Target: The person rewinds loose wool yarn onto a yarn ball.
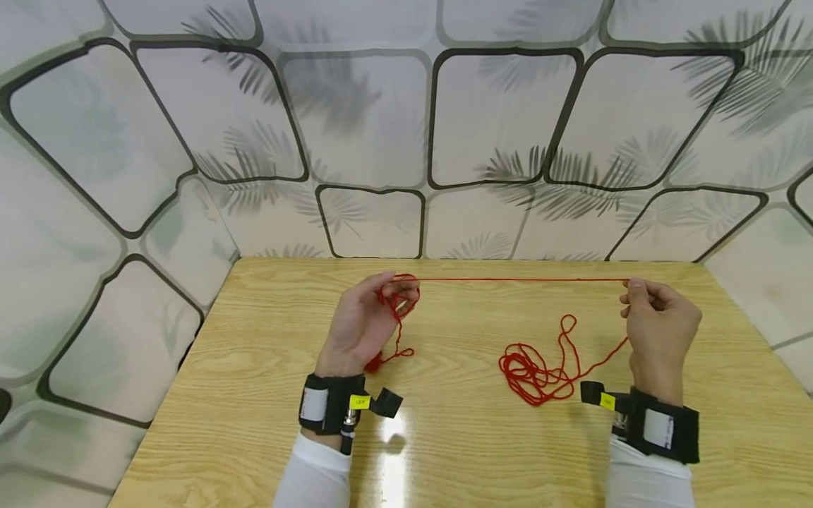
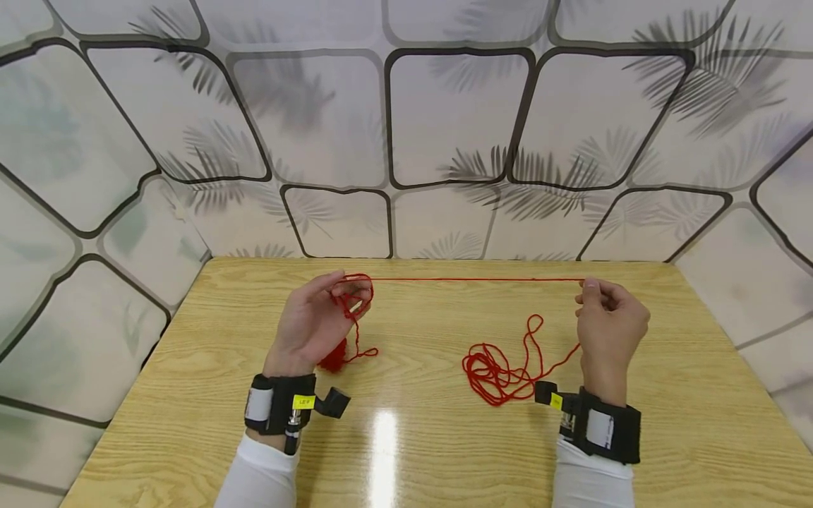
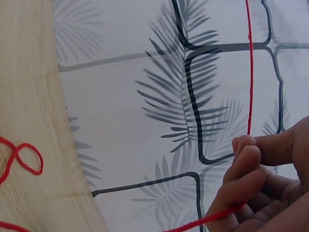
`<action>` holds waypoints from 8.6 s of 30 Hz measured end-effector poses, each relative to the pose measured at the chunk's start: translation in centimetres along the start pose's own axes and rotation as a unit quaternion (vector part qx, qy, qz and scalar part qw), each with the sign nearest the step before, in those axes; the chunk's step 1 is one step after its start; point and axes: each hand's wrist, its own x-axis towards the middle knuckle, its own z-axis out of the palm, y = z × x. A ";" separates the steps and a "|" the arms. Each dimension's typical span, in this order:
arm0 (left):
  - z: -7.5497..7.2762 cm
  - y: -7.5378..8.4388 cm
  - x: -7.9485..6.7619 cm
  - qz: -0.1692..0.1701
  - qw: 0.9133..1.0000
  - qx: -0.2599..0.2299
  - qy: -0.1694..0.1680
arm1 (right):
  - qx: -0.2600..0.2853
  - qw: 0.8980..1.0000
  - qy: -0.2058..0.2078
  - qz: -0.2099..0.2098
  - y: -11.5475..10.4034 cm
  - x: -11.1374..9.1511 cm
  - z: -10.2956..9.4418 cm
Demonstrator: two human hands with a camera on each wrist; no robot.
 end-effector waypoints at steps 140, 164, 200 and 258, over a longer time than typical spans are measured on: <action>3.5 -2.2 -0.8 -0.118 0.892 0.163 -0.404 | 0.034 0.833 -0.508 -0.218 -3.7 -8.3 6.3; 4.3 -1.7 -0.5 -0.136 0.821 0.479 -0.280 | -0.044 0.837 -0.497 -0.226 -4.5 -7.5 5.2; 4.6 -3.1 -1.9 -0.037 0.943 0.179 -0.276 | -0.015 0.847 -0.486 -0.214 -3.4 -8.8 5.5; 3.8 -2.1 -1.6 -0.098 0.898 0.271 -0.333 | -0.033 0.831 -0.502 -0.237 -4.2 -8.0 4.4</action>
